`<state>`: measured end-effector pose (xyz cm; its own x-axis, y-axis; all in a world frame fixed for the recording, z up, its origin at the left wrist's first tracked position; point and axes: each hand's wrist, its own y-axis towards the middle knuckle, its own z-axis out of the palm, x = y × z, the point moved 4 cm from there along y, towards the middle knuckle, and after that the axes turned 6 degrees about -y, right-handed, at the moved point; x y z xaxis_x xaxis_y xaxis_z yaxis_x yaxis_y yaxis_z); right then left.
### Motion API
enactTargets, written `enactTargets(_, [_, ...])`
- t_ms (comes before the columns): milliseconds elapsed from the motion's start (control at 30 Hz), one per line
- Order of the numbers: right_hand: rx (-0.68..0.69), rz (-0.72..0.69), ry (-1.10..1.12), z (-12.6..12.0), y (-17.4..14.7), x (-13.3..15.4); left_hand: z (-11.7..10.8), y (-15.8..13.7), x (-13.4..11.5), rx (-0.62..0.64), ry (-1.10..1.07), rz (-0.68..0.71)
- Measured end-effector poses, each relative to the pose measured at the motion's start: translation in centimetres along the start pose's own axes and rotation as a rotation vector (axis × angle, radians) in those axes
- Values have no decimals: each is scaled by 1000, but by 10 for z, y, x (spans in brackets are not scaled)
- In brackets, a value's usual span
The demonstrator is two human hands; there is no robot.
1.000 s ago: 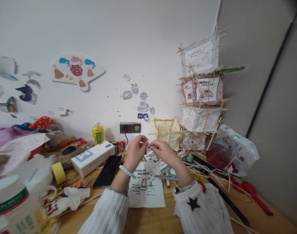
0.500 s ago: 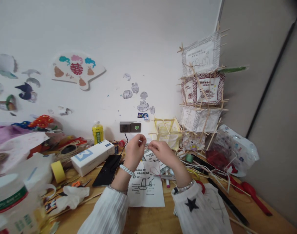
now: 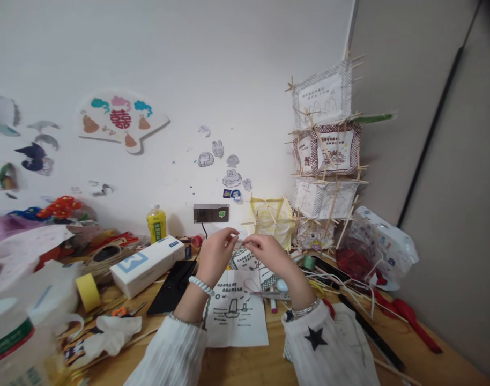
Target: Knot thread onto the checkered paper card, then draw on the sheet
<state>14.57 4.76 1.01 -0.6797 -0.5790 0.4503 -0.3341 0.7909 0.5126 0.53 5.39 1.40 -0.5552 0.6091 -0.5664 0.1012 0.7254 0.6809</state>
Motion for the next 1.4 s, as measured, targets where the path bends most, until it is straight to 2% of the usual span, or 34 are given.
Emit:
enactTargets(133, [-47, 26, -170, -6, 0, -9, 2, 1, 7, 156, 81, -36])
enactTargets(233, [-41, 51, -288, -6, -1, -13, 6, 1, 11, 190, 2, -102])
enactTargets(300, [-12, 71, -354, -5, -1, -14, 10, 0, 14, 171, -207, -227])
enactTargets(367, [20, 92, -404, -3, -2, -14, 14, -3, 16, 160, -515, -383])
enactTargets(433, [40, 95, -433, -2, -2, -12, 19, -5, 14, 171, -857, -475])
enactTargets(533, [35, 96, -459, -1, -2, -11, 23, -5, 8, 185, -1230, -486])
enactTargets(600, [28, 111, -475, 0, -2, -12, 24, -5, 7, 164, -1311, -469])
enactTargets(700, [4, 109, -401, 2, 0, -14, 25, -5, 7, 149, -1295, -455])
enactTargets(867, [-57, 38, -102, 4, 4, -17, 21, -4, 5, 146, -1258, -482])
enactTargets(1000, [-81, 7, -26, 6, 5, -16, 14, -4, -2, 167, -1208, -466])
enactTargets(1200, [-153, 30, -92, -1, 3, -28, 4, -3, -2, 168, -1065, -404])
enactTargets(1400, [-144, 81, -317, -21, -2, -46, -12, 0, 13, 100, -833, -453])
